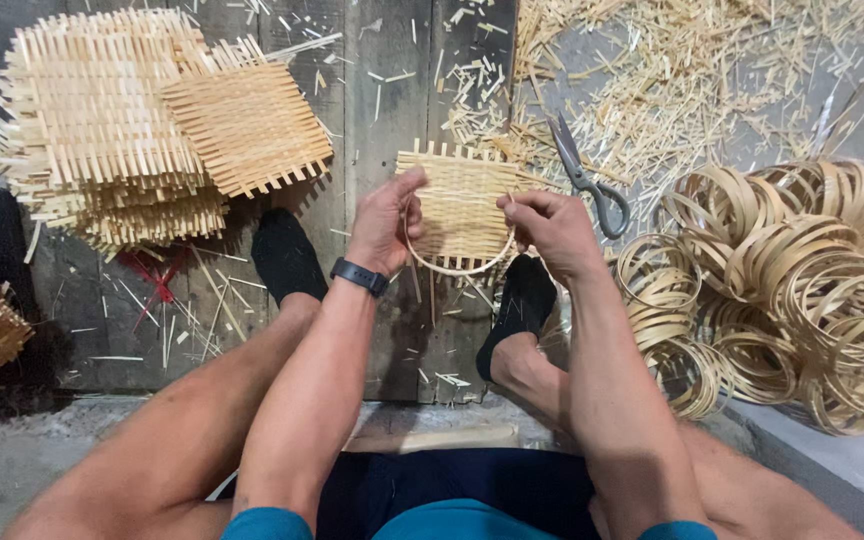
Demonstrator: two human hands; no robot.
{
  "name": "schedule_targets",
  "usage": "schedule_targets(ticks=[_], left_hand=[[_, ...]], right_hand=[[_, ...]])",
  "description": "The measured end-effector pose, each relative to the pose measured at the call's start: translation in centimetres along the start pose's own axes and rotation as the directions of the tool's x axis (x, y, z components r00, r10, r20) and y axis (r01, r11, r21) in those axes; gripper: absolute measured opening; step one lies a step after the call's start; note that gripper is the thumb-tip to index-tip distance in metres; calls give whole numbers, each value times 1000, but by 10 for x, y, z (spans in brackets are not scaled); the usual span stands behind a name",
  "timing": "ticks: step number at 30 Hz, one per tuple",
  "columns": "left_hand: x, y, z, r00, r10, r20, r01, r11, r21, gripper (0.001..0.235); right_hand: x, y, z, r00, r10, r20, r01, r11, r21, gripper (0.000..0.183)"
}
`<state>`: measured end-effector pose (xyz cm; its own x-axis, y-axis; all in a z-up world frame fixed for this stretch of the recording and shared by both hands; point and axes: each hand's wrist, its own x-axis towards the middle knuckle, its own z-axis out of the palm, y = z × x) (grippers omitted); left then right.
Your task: The person sits on the floor and repeatedly places a circular bamboo mold on square woven bamboo mats, then uses shears to trim the excess bamboo strips around the mold. The trimmed mats are set aside, and the process is repeated with new mats.
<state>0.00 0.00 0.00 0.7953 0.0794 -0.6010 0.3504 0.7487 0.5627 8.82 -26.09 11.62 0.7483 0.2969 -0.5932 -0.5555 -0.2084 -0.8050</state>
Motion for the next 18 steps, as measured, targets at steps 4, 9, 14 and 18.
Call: schedule_targets(ticks=[4, 9, 14, 18], left_hand=[[-6, 22, 27, 934, 333, -134, -185, 765, 616, 25], [-14, 38, 43, 895, 441, -68, -60, 271, 961, 18], [-21, 32, 35, 869, 493, -43, -95, 251, 963, 20], [-8, 30, 34, 878, 417, -234, 91, 334, 938, 20]], right_hand=[[12, 12, 16, 983, 4, -186, -20, 996, -82, 20], [32, 35, 33, 921, -228, -317, 44, 867, -497, 22], [28, 46, 40, 879, -335, -338, 74, 798, -598, 22], [36, 53, 35, 896, -226, -383, -27, 832, -554, 21]])
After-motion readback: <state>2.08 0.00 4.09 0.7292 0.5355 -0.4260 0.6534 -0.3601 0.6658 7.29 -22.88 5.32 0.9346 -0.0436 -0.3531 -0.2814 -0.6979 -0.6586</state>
